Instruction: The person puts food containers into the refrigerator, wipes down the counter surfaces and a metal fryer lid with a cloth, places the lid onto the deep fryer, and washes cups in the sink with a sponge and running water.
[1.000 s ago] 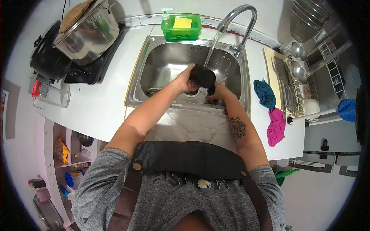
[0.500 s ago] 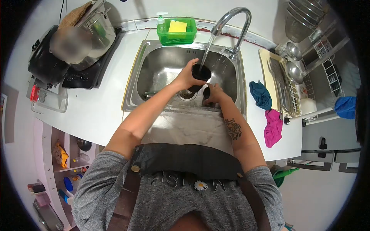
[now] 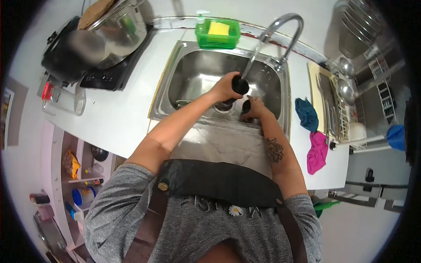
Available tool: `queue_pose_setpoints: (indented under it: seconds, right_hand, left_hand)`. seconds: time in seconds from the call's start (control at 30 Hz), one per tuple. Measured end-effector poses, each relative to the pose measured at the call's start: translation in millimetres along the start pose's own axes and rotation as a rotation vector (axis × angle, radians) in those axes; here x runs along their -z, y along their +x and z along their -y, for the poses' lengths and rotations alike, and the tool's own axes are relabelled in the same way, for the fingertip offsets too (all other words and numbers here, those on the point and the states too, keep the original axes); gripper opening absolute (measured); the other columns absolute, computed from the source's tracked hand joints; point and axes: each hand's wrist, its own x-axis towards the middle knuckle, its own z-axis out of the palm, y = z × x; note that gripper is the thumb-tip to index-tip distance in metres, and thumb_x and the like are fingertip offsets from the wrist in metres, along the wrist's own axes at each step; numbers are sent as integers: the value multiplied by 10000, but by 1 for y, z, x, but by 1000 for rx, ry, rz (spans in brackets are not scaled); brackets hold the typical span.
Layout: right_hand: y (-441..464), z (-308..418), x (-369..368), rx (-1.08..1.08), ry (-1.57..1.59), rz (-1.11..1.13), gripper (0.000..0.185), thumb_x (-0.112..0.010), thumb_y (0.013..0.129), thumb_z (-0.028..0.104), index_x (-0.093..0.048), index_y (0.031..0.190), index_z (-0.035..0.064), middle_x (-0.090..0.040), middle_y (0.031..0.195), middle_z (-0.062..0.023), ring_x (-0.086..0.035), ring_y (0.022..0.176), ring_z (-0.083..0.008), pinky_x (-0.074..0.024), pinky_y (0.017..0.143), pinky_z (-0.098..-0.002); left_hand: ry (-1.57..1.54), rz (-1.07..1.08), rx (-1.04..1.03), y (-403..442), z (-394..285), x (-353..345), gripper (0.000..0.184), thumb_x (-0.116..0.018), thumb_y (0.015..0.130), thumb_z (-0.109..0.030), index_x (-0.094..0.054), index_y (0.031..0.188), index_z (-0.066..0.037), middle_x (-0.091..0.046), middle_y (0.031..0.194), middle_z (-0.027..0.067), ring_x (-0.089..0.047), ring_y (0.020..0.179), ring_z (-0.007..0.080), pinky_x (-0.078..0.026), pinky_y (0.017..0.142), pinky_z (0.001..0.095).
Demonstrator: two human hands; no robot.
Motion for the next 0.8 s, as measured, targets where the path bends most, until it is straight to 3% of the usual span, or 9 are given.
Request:
queue_pose_setpoints:
  seconds: [0.17,0.23,0.27,0.33,0.4,0.57,0.67,0.77,0.8]
  right_hand:
    - [-8,16,4,-39,-125,-55,1012,-811,464,281,-305,1314,74,-380,1202,-246,-414,1125,-373,-384,932,-395]
    - [-7,17,10,19,-101,-50,944,-801,476,278,-352,1275,52,-448,1127,-243,-446,1099,-346,-401,903,-388]
    - [4,7,5,22,-106,-49,944,-801,476,278,-352,1275,52,-448,1127,-243,-446,1099,-346,-401,903,-388]
    - [28,-4,-6,220,-104,-122,864,-797,483,274,-407,1221,50,-480,1094,-240,-482,1053,-352,-421,869,-392]
    - [30,1,-1,205,-65,-185,838,-796,482,278,-426,1198,48,-490,1087,-235,-500,1022,-355,-427,858,-393]
    - [54,13,10,385,-82,-487,701,-759,528,255,-481,1149,87,-537,998,-221,-534,921,-387,-439,812,-419]
    - [27,55,36,346,32,-584,530,-692,598,306,-569,1074,108,-548,955,-204,-501,937,-377,-394,844,-412]
    - [1,77,56,445,14,-767,627,-733,537,308,-567,1106,103,-537,977,-202,-507,924,-334,-400,830,-391]
    - [-1,75,55,397,104,-747,634,-738,539,318,-568,1110,103,-535,993,-198,-521,903,-312,-416,805,-384]
  left_hand:
    - [-242,-83,226,-11,-22,16,740,-750,621,-352,-425,1172,21,-541,1066,145,-536,981,260,-429,864,335]
    - [-957,103,870,-12,-22,22,569,-653,714,-438,-500,1079,-28,-576,1007,130,-577,906,248,-477,800,384]
    - [-1290,188,886,-14,-6,13,462,-543,780,-494,-541,1001,-88,-599,958,121,-599,859,245,-509,730,421]
    - [-1410,138,932,-23,-18,20,450,-527,788,-500,-544,1001,-103,-597,971,119,-593,880,252,-510,735,426]
    - [-1615,133,974,-32,-25,27,426,-502,803,-505,-542,1018,-140,-592,999,115,-577,935,262,-507,758,442]
    - [-1690,110,854,-44,-41,36,459,-474,816,-522,-533,1048,-130,-589,1009,102,-584,914,246,-515,750,418]
    - [-1289,162,770,-53,-41,49,467,-502,804,-522,-561,1021,-113,-595,952,63,-608,764,203,-527,645,330]
    - [-947,60,676,-72,-75,75,492,-516,788,-536,-576,979,-86,-594,900,64,-607,761,186,-521,609,310]
    - [-976,85,615,-75,-68,76,617,-607,740,-494,-495,1058,23,-587,916,148,-609,779,216,-523,617,340]
